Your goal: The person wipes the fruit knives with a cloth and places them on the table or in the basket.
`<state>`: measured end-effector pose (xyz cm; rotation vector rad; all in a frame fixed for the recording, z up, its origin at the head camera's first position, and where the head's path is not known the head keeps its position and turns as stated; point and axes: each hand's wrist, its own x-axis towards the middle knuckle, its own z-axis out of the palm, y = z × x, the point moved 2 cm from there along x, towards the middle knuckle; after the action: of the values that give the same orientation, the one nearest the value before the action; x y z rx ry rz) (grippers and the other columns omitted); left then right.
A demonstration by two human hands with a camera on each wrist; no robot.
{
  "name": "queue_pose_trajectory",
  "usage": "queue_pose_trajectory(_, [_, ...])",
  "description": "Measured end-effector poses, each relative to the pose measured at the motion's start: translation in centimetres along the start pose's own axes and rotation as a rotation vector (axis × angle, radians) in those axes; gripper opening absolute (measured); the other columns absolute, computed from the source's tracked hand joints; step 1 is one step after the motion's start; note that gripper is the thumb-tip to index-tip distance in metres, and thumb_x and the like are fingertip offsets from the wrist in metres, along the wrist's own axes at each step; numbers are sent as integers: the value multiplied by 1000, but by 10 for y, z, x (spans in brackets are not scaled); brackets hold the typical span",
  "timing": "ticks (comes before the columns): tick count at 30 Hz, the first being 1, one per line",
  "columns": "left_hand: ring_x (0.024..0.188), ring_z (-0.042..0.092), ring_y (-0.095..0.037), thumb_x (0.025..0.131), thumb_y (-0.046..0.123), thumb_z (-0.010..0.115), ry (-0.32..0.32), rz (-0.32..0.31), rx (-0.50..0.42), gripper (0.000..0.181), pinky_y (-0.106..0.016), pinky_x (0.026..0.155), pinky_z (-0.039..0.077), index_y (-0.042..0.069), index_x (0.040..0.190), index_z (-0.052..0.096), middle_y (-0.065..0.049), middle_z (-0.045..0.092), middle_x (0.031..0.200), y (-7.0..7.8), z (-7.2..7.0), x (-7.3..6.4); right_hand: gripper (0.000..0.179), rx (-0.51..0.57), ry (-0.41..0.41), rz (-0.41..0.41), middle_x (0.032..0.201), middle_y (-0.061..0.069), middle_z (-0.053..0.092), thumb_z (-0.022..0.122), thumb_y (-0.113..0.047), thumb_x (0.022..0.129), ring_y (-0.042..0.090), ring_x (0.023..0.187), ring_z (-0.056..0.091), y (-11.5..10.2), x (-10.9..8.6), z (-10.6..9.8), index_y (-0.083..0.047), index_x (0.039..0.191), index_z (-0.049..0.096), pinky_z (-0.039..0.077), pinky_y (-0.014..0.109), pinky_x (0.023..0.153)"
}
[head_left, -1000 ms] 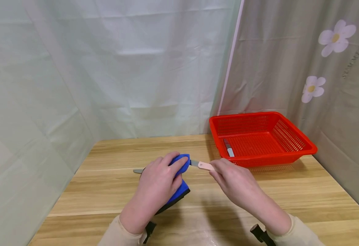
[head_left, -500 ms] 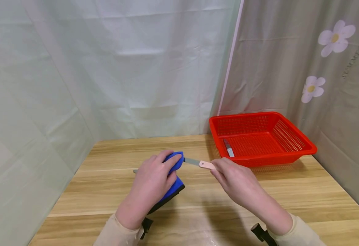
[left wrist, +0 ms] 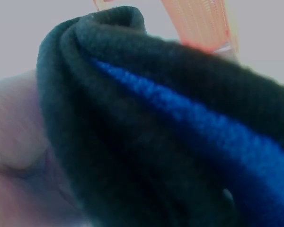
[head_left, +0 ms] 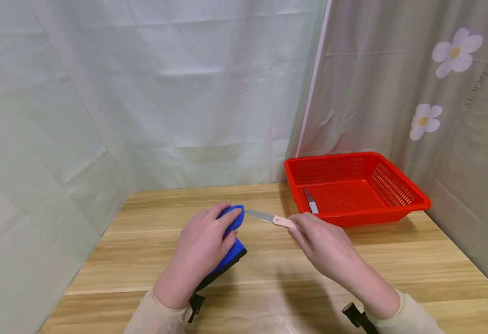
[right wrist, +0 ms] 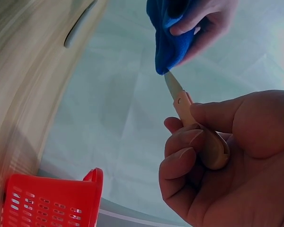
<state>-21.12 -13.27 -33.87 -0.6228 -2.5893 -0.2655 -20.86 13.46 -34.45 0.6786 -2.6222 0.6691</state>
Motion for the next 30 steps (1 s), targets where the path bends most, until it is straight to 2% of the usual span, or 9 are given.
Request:
queue_pose_trajectory(6, [110,74,-39,96,18,85,-8,-8,8,47,-56,92,62,12,142,76,-16,69,142,-1,-2,0,11,-8,-1,2,88,-11,58,79,-17,104,6,69,48,2,0,0,-15,114,76,45,28,58])
queue_pose_trajectory(15, [108,74,-38,94,16,86,26,8,5,48,-55,89,63,12,142,76,-15,70,140,1,-4,0,13,2,2,41,63,-16,43,74,-10,101,3,54,37,3,2,0,-18,112,74,35,27,49])
queue_pose_trajectory(20, [106,74,-37,95,15,85,39,18,1,48,-54,88,63,13,142,76,-15,70,140,2,-5,0,14,8,-18,62,61,-16,45,77,-11,99,5,52,38,4,2,0,-18,110,72,35,28,48])
queue_pose_trajectory(26, [104,73,-37,96,14,83,43,25,-3,48,-54,87,63,13,143,76,-15,70,140,4,-5,0,20,-17,-6,39,61,-16,45,79,-8,95,6,52,38,6,1,1,-19,102,64,36,28,48])
queue_pose_trajectory(30, [105,74,-36,96,14,83,38,22,-7,49,-54,88,63,14,144,75,-14,70,141,5,-6,0,23,-27,-34,50,60,-15,45,79,-8,93,6,51,37,6,0,3,-19,100,61,36,29,48])
